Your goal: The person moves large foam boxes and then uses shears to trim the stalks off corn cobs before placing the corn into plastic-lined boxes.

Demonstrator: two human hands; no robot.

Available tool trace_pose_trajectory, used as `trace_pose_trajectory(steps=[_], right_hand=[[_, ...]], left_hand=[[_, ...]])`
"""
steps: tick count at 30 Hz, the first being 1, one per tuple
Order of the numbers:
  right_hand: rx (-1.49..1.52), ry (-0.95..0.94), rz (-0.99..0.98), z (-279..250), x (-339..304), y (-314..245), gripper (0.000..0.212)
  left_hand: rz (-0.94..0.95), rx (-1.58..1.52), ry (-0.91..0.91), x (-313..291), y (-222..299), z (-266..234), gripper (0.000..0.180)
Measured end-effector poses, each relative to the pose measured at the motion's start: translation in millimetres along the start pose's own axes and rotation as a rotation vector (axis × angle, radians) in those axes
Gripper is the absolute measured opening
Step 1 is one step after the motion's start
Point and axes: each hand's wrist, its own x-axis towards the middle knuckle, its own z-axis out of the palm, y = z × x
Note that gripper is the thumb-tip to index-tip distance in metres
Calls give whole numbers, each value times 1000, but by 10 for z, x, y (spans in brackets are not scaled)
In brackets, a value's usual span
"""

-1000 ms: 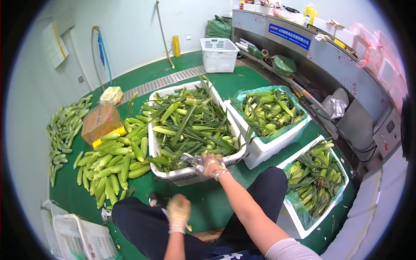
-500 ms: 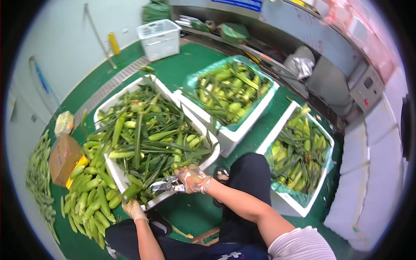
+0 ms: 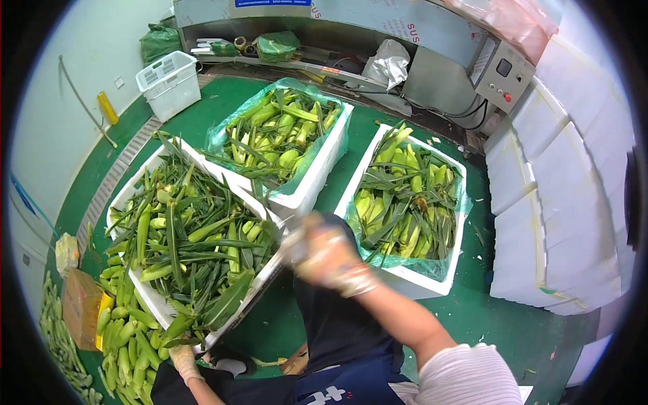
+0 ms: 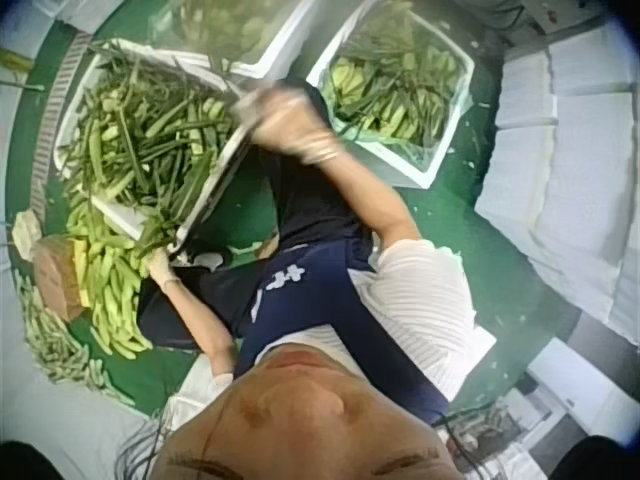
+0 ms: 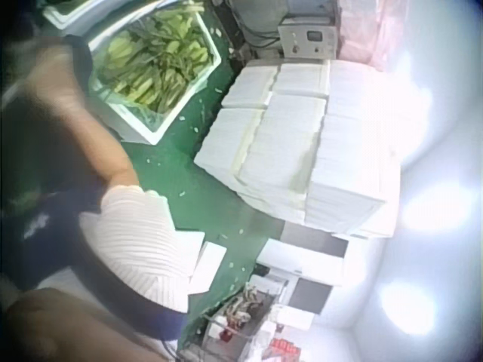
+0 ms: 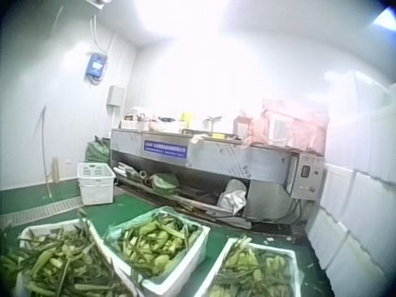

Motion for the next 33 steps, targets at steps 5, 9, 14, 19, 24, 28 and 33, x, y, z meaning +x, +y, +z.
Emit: trace_pose_trajectory(steps=[5, 9, 14, 19, 24, 28, 33], right_hand=[[-156, 343, 559, -607, 24, 1975, 29], [-102, 155, 882, 97, -182, 2520, 46], [-207, -2, 708, -293, -40, 2463, 46], [-612, 239, 1056, -970, 453, 3573, 45], [-180, 230, 1045, -1130, 523, 3539, 32], [268, 402, 589, -1013, 480, 2507, 38], [341, 116, 189, -351, 696, -71, 48]], left_hand=[[205, 14, 606, -107, 615, -24, 33], [286, -234, 529, -414, 1793, 206, 30], [329, 10, 317, -391, 2091, 124, 23], [435, 87, 383, -238, 2303, 91, 23], [376, -160, 197, 82, 2051, 17, 17], [495, -137, 199, 71, 2819, 39, 7], [379, -696, -373, 258, 3682, 320, 38]])
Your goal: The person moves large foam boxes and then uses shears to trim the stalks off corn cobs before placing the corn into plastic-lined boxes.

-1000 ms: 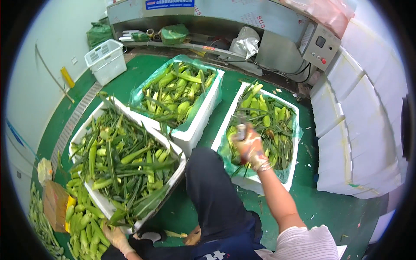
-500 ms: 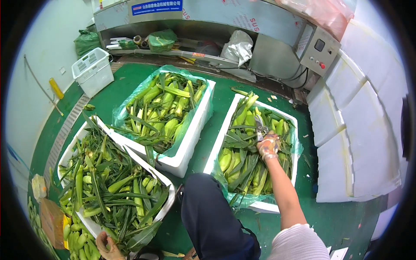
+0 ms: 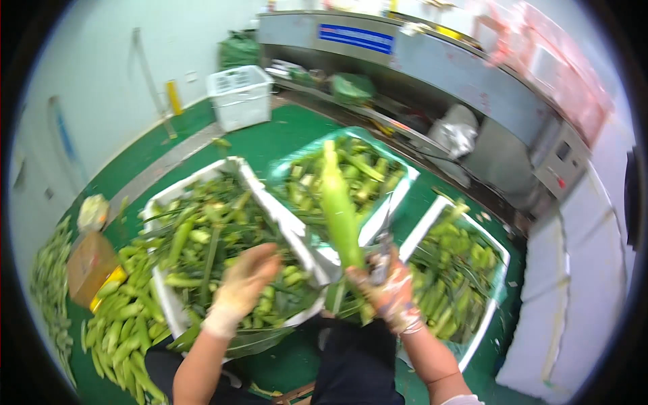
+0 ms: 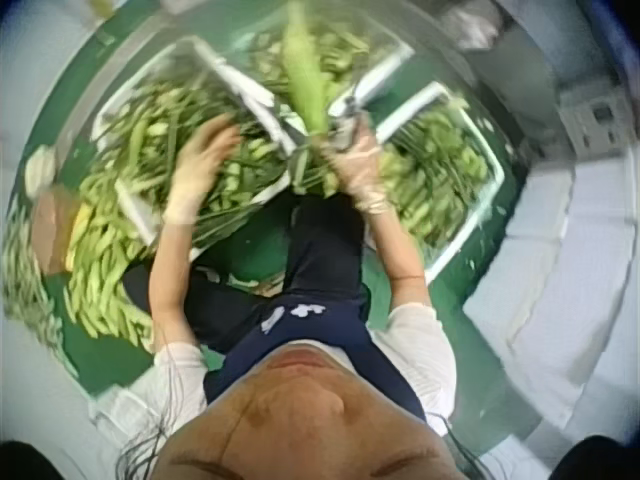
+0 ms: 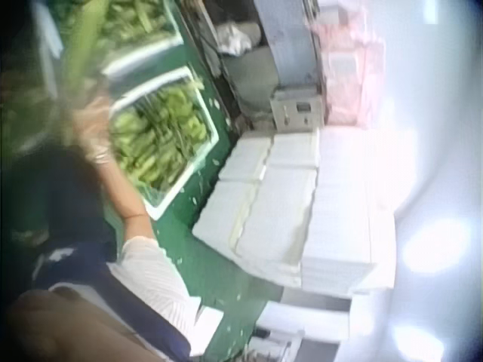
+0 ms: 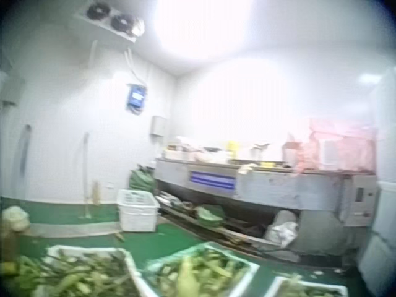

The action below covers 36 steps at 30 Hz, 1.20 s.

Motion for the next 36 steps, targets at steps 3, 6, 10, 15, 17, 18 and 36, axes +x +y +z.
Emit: trace_pose_trajectory(steps=[3, 6, 10, 15, 17, 18, 36], right_hand=[[2, -148, -330, 925, -275, -294, 51], [45, -399, -362, 1310, -432, -447, 55], [-135, -733, -164, 1587, -143, -363, 74], [-128, -993, -129, 2049, 368, -426, 86], [-62, -1026, -160, 2155, 522, -398, 80], [-108, -1067, -125, 2227, 591, -392, 78], [-275, -583, -644, 1782, 267, -430, 68]], left_hand=[[-113, -176, -26, 107, -84, -66, 41], [-46, -18, 165, 67, -604, -880, 40], [234, 647, 436, -248, -759, -1529, 44], [-120, 1030, 406, -510, -697, -1569, 57], [-152, 1160, 342, -546, -590, -1586, 67], [-162, 1155, 340, -587, -619, -1600, 67], [196, 1408, -103, -392, -251, -1950, 56]])
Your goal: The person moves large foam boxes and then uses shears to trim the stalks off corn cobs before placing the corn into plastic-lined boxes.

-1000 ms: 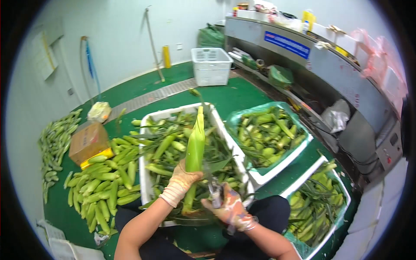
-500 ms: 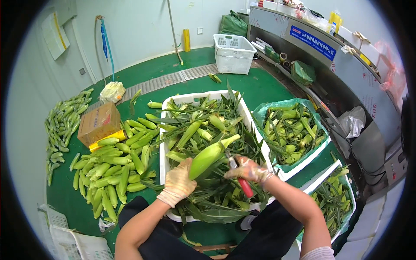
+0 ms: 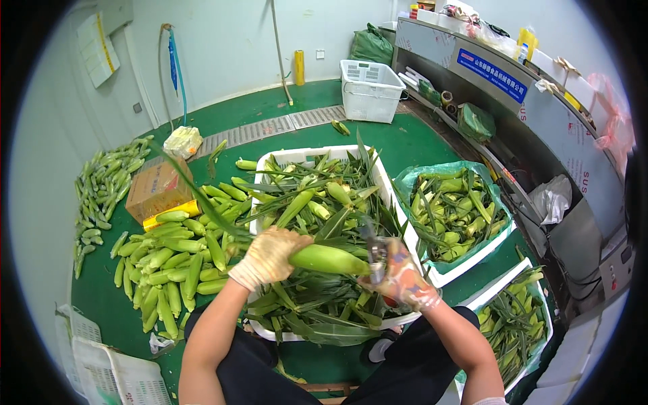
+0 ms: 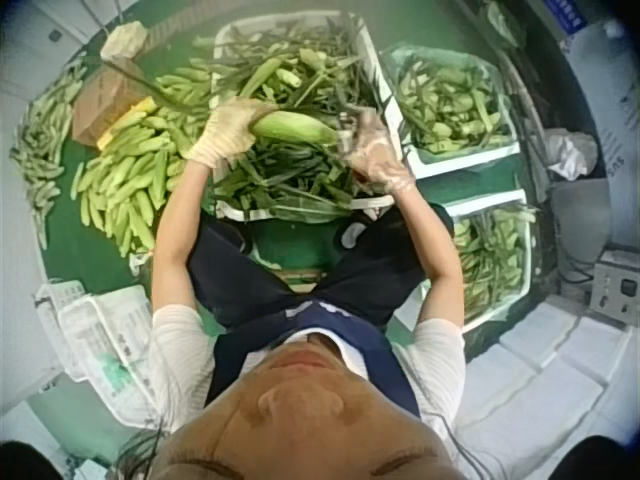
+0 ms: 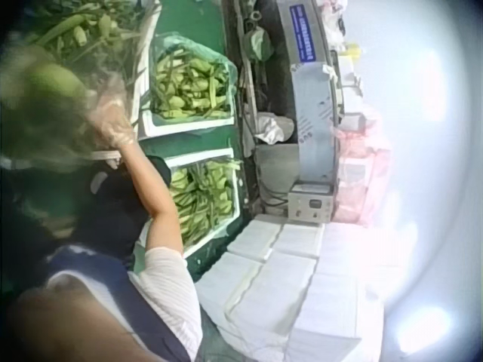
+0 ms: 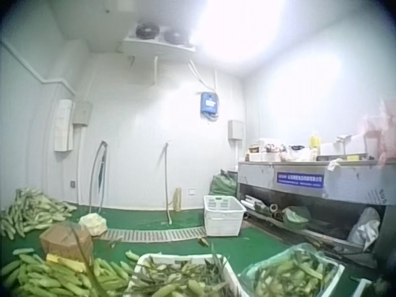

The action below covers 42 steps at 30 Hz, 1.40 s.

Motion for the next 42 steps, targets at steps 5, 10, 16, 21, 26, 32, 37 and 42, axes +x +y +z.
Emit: trace_pose_trajectory(steps=[5, 10, 16, 21, 26, 32, 37, 42], right_hand=[[250, 6, 91, 354, 45, -185, 49], [376, 120, -104, 709, -199, -227, 39], [429, 20, 147, 476, -295, -351, 54], [-2, 145, -1, 332, 64, -4, 47], [206, -357, 70, 424, -2, -205, 71], [390, -477, 184, 597, 171, -202, 91], [870, -640, 178, 584, 259, -68, 40], [1631, -697, 808, 704, 194, 69, 24]], left_hand=[[-296, 102, 809, 85, 184, -107, 54], [-553, -1897, 627, 241, 116, 417, 53], [-619, -2303, 444, 277, -3, 509, 65], [-938, -1368, 737, 148, -543, 607, 59], [-874, -397, 268, 151, 21, 109, 53], [-649, -111, 22, 101, 397, 148, 48], [-480, -160, -2, -12, 358, 191, 56], [-439, -292, -197, -239, 90, 95, 73]])
